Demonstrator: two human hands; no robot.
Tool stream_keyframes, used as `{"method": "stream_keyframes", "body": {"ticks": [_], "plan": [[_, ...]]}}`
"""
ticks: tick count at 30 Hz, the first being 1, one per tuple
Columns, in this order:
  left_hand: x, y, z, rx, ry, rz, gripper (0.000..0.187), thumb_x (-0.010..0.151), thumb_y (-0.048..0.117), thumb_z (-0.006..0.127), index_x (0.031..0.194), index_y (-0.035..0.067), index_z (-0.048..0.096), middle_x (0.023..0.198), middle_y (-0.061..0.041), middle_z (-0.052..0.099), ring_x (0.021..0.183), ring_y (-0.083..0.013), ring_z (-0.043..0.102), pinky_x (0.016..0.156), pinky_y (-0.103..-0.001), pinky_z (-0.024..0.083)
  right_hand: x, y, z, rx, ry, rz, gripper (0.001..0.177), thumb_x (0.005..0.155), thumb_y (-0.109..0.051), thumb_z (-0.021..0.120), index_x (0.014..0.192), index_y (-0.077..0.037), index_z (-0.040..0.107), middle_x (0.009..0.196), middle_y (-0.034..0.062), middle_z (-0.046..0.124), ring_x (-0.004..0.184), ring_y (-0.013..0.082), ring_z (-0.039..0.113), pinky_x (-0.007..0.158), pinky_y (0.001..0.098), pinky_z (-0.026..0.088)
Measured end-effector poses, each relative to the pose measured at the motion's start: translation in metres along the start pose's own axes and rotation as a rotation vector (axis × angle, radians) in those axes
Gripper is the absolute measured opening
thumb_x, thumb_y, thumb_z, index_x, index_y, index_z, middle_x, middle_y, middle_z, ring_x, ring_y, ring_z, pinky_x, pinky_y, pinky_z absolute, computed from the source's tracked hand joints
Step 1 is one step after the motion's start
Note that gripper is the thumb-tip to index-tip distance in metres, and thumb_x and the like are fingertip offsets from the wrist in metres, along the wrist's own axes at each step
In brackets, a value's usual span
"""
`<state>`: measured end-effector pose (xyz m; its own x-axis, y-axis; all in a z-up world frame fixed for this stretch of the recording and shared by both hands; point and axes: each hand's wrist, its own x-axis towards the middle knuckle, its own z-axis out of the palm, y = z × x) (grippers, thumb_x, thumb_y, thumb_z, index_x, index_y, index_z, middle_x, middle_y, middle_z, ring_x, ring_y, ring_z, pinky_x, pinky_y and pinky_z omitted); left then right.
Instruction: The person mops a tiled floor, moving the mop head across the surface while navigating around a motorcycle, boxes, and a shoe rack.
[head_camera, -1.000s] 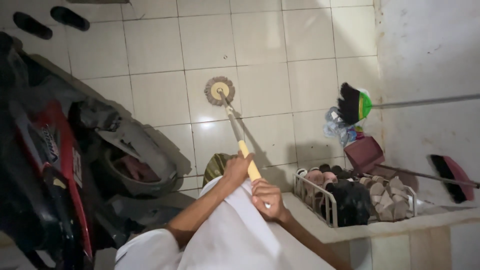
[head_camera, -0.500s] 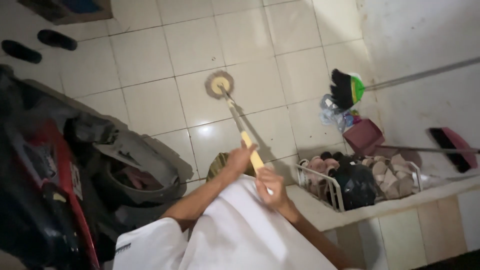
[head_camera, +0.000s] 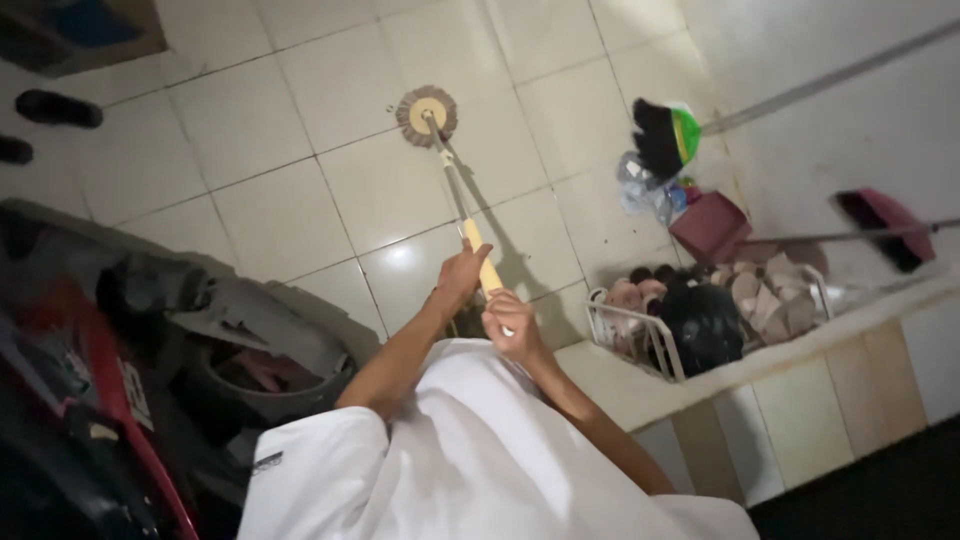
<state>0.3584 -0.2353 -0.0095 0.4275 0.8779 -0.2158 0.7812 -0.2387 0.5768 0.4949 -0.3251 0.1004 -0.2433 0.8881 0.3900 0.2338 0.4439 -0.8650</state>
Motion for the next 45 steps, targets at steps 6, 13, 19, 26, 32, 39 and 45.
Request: {"method": "stream_keyframes", "body": {"ticks": [6,13,19,26,32,39,45], "plan": [[-0.046,0.055,0.033,0.008,-0.102,0.138,0.05,0.086,0.003,0.059,0.135,0.014,0.054,0.106,-0.03,0.063,0.078,-0.0391,0.072,0.065,-0.049,0.058,-0.028,-0.09,-0.054,-0.03,0.046,0.082,0.019,0.087,0.006,0.059,0.067,0.002,0.058,0.072,0.0116,0.06,0.073,0.0279,0.063,0.09,0.0459,0.052],[-0.016,0.043,0.032,0.167,-0.291,0.118,0.043,0.094,0.008,0.055,0.136,0.014,0.052,0.103,-0.026,0.066,0.081,-0.039,0.072,0.065,-0.05,0.059,-0.026,-0.054,-0.038,0.039,0.11,-0.011,0.017,0.082,0.006,0.055,0.066,0.001,0.055,0.069,0.0114,0.058,0.067,0.0279,0.058,0.08,0.0408,0.052],[0.023,0.025,0.02,0.06,-0.086,0.078,0.051,0.082,0.01,0.067,0.13,0.018,0.054,0.128,-0.038,0.053,0.082,-0.0436,0.071,0.068,-0.049,0.059,-0.012,-0.014,-0.023,-0.063,0.107,0.033,0.019,0.086,0.008,0.059,0.068,0.004,0.055,0.069,0.0114,0.057,0.069,0.0272,0.06,0.091,0.0447,0.054],[-0.033,0.086,0.037,0.031,-0.28,0.207,0.058,0.085,0.014,0.068,0.14,0.016,0.052,0.112,-0.031,0.063,0.084,-0.041,0.072,0.07,-0.051,0.058,-0.05,-0.094,-0.063,-0.122,0.207,0.207,0.02,0.089,0.006,0.058,0.069,0.004,0.059,0.072,0.0129,0.062,0.075,0.0289,0.065,0.087,0.0424,0.053],[-0.02,0.081,0.065,0.127,-0.318,0.328,0.043,0.088,0.013,0.061,0.131,0.016,0.057,0.121,-0.033,0.059,0.087,-0.0403,0.072,0.07,-0.048,0.06,-0.065,-0.078,-0.056,-0.102,0.313,0.063,0.02,0.086,0.005,0.053,0.067,0.002,0.057,0.068,0.0114,0.059,0.067,0.0266,0.06,0.081,0.0405,0.052],[0.044,0.058,0.061,0.134,-0.199,0.247,0.05,0.079,0.016,0.064,0.129,0.018,0.056,0.13,-0.036,0.051,0.081,-0.0428,0.071,0.066,-0.049,0.059,-0.043,-0.022,-0.039,-0.129,0.358,0.12,0.02,0.089,0.008,0.059,0.07,0.006,0.056,0.07,0.0138,0.058,0.071,0.03,0.062,0.086,0.0471,0.053],[-0.009,0.107,0.062,0.113,-0.418,0.272,0.041,0.096,0.017,0.059,0.136,0.022,0.055,0.112,-0.026,0.065,0.086,-0.0406,0.071,0.07,-0.051,0.057,-0.078,-0.085,-0.075,-0.186,0.376,0.21,0.023,0.089,0.005,0.056,0.067,0.003,0.058,0.067,0.0118,0.058,0.073,0.0305,0.064,0.08,0.0418,0.053]]}}
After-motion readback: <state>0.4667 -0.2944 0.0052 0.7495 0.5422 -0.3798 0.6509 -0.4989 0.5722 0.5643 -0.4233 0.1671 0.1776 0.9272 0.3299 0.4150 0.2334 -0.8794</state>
